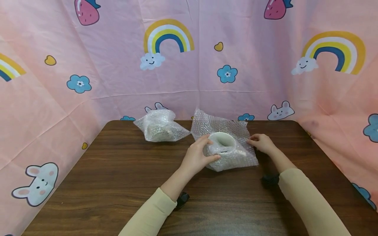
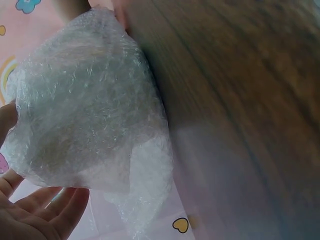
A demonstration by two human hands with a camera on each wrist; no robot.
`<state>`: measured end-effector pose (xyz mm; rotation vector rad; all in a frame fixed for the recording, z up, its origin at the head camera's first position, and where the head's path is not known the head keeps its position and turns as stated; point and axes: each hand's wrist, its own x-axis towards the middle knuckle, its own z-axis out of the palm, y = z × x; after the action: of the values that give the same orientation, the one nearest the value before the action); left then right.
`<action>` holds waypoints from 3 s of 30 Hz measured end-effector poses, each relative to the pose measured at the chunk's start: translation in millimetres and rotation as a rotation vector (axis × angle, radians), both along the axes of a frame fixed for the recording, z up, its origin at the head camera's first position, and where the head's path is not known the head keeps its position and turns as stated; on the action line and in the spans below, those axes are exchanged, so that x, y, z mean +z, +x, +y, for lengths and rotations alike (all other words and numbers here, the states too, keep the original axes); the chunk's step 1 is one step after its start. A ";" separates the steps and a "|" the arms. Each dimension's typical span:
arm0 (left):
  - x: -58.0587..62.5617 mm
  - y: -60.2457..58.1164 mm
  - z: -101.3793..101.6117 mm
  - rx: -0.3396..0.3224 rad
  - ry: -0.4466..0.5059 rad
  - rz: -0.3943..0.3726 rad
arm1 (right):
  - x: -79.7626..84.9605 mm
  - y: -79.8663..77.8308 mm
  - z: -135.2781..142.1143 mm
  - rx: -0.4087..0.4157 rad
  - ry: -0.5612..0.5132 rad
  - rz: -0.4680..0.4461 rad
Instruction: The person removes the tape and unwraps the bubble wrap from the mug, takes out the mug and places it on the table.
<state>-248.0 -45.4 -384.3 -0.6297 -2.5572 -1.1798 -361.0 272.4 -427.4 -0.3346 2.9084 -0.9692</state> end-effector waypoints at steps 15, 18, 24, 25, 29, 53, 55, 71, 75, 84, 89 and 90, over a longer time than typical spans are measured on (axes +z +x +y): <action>-3.9 -5.1 4.2 0.017 0.002 -0.007 | 18.1 13.2 2.1 -0.030 -0.110 -0.033; -4.9 -6.3 4.9 0.017 0.009 -0.002 | 23.5 16.6 1.1 -0.030 -0.108 0.019; -7.0 -11.3 7.1 0.034 0.009 0.015 | 37.7 27.1 -7.7 -0.010 -0.139 0.118; -7.3 -12.2 7.6 0.035 0.009 0.018 | 40.4 30.0 -10.2 0.001 -0.155 0.126; -7.5 -15.0 9.2 0.036 0.012 0.033 | 49.2 42.2 -20.3 0.067 -0.210 0.148; -7.3 -21.1 13.2 0.041 0.034 0.018 | 47.0 76.5 -47.9 0.221 -0.292 0.156; -7.0 -20.9 13.4 0.041 0.038 0.014 | 45.4 77.3 -49.2 0.208 -0.299 0.156; -8.1 -23.6 11.4 0.031 0.035 0.019 | 38.6 77.8 -54.2 0.186 -0.323 0.174; -7.7 -24.0 11.4 0.024 0.039 0.003 | 37.4 78.1 -54.3 0.180 -0.321 0.179; -6.4 -22.7 12.1 0.019 0.062 -0.008 | 36.7 78.2 -52.9 0.174 -0.305 0.189; -5.9 -21.0 12.7 0.019 0.089 0.015 | 36.4 78.8 -52.8 0.168 -0.297 0.204; -5.7 -20.8 12.6 0.018 0.097 0.018 | 36.3 78.9 -52.8 0.168 -0.298 0.206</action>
<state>-268.8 -32.8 -390.1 -0.5916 -2.4682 -1.2773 -282.1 219.6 -391.0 -0.7233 2.8437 -1.4156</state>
